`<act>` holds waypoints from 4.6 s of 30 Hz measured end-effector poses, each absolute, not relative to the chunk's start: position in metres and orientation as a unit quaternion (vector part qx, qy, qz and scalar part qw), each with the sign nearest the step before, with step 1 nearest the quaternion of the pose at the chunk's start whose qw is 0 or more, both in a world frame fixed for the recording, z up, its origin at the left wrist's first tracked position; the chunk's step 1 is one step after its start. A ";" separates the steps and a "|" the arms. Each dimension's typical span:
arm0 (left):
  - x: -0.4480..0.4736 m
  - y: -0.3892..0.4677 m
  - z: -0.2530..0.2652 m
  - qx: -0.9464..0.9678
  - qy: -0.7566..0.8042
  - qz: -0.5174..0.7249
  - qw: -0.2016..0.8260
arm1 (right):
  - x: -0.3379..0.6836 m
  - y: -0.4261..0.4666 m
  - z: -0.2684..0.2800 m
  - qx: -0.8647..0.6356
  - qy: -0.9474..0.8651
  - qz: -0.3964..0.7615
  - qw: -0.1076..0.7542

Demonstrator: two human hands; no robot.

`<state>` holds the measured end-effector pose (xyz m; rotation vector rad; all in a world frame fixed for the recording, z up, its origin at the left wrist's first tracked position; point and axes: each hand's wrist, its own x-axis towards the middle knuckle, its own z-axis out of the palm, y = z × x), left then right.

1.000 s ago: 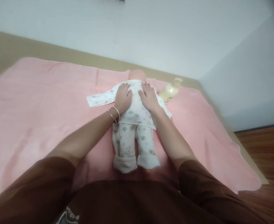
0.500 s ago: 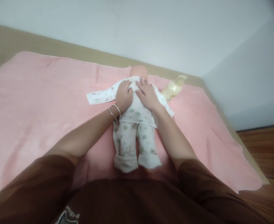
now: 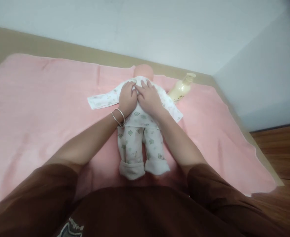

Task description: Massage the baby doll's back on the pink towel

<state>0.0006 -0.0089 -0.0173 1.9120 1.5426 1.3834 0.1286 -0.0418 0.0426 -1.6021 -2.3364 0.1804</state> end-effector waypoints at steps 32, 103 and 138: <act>0.004 -0.024 -0.005 0.695 0.561 0.432 0.124 | 0.162 -0.011 0.036 -0.631 -0.733 0.127 0.221; 0.005 -0.021 0.020 0.705 0.559 0.392 0.191 | 0.127 -0.058 0.041 -0.602 -0.778 -0.027 0.178; 0.019 -0.045 0.024 0.756 0.575 0.291 0.112 | 0.155 -0.020 0.047 -0.597 -0.785 0.076 0.149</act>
